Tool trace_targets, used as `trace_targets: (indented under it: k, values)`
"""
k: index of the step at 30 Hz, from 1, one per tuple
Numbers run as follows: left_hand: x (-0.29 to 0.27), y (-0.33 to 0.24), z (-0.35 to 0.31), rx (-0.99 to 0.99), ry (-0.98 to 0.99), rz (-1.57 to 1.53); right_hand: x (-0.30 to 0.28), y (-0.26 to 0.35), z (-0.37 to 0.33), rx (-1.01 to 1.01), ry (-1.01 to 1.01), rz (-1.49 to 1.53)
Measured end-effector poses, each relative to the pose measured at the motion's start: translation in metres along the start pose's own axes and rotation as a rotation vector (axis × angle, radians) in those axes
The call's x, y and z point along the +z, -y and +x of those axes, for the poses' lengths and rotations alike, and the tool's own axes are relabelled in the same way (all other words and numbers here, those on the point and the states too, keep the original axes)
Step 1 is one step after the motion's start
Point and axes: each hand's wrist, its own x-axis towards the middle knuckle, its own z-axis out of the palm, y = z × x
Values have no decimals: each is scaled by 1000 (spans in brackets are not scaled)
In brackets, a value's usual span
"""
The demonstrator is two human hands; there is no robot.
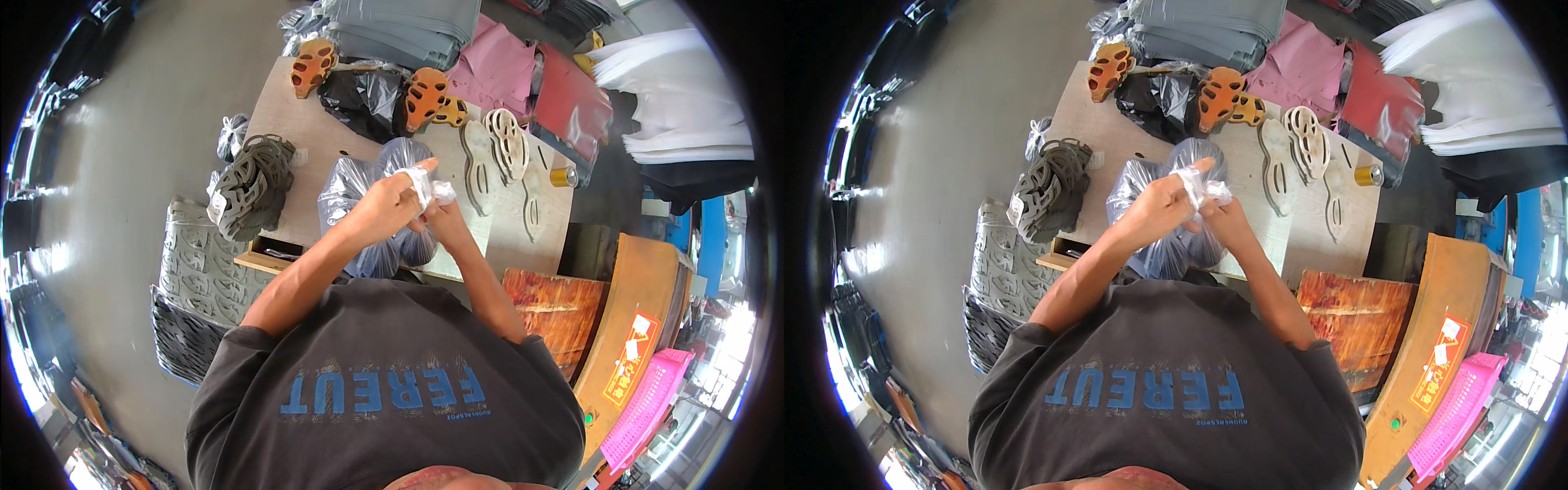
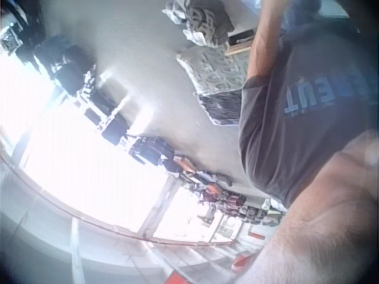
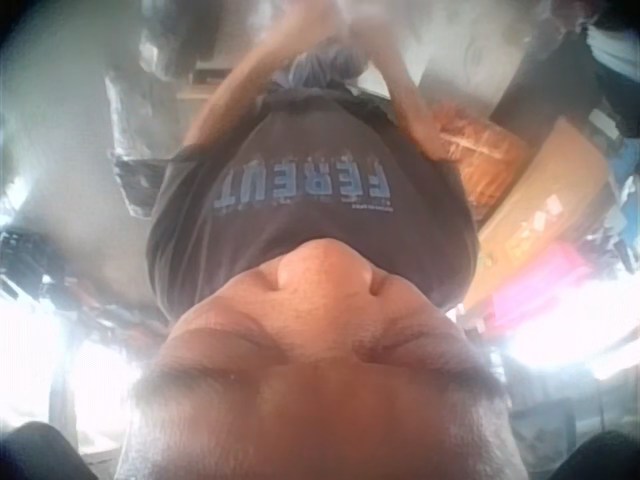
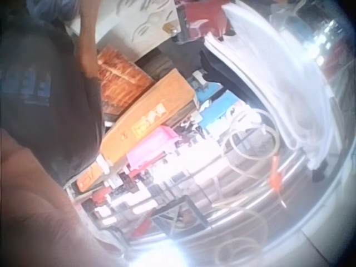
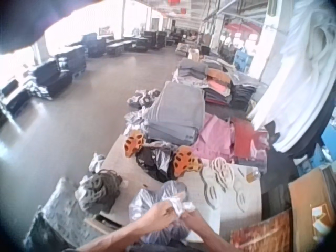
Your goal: The person gathers and stacks black rubber parts on a workbench, then places them into a clear plastic bag and ties it shut. They then handle a large black rubber sheet and arrange white rubber pieces on it.
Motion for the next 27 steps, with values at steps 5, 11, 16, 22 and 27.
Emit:
trace_targets:
  k: [5,11,16,22,27]
  values:
    - [6,8,11,-33,-119,121,5,14,-4,-344,-52,-485]
    - [1,38,25,-56,-433,234,5,39,-20,-145,-15,-229]
    - [-2,58,37,-21,-527,224,1,42,-12,46,65,208]
    - [0,56,39,-98,-460,127,-10,35,19,42,10,-131]
    - [-1,55,43,-73,-421,222,-28,34,42,172,122,112]
